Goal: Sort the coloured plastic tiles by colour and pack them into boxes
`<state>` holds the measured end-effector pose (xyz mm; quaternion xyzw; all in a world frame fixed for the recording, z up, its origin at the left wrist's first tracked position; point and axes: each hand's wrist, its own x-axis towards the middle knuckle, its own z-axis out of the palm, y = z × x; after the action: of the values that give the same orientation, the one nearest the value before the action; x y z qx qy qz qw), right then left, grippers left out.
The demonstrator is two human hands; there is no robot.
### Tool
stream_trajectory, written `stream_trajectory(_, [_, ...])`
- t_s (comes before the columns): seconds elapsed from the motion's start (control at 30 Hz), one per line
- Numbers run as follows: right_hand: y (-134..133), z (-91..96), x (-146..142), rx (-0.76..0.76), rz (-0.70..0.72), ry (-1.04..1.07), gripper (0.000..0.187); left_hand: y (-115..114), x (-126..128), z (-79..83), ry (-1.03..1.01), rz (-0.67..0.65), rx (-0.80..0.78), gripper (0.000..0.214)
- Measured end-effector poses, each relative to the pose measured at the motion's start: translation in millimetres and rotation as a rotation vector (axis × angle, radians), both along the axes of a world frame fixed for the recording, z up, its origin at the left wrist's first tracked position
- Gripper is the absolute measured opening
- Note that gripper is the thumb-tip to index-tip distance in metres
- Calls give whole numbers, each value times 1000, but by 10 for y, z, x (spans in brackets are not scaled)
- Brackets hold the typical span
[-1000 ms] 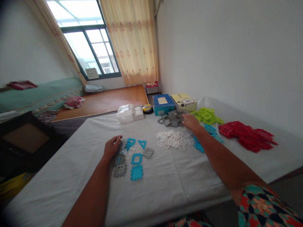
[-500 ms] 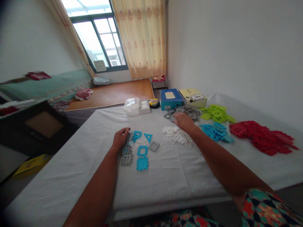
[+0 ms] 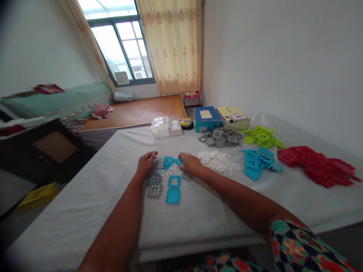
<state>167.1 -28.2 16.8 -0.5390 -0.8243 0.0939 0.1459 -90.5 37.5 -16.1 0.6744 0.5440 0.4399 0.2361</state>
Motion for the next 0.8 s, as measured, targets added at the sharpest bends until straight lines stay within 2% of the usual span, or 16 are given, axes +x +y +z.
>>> stream_trajectory(0.1, [-60,88,120,-4,12,126,29,7,-33,-8,24,8,6,37])
stream_trajectory(0.2, [-161,240,493,51,-52,180,17,5,-53,7,31,19,-3,39])
stream_trajectory(0.27, [-268,331,909,90,-159,205,14,5,-57,25,47,27,-10,40])
stream_trajectory(0.37, [-505,373,1692,140,-353,246,16,3,-50,47,71,22,-19,41])
stream_trajectory(0.47, [-798,285,2441,159,-539,243,24,7,-48,50,90,10,-19,41])
stream_trajectory(0.57, [-1052,158,2914,149,-607,208,30,29,-59,39,104,9,-20,40])
stream_trajectory(0.67, [-1145,116,2977,247,-688,134,35,41,-49,29,102,15,-23,40])
stream_trajectory(0.73, [-1095,149,2778,355,-742,104,37,22,-12,24,85,13,-23,41])
stream_trajectory(0.8, [-984,201,2402,385,-673,134,34,-10,46,16,53,-9,-27,41])
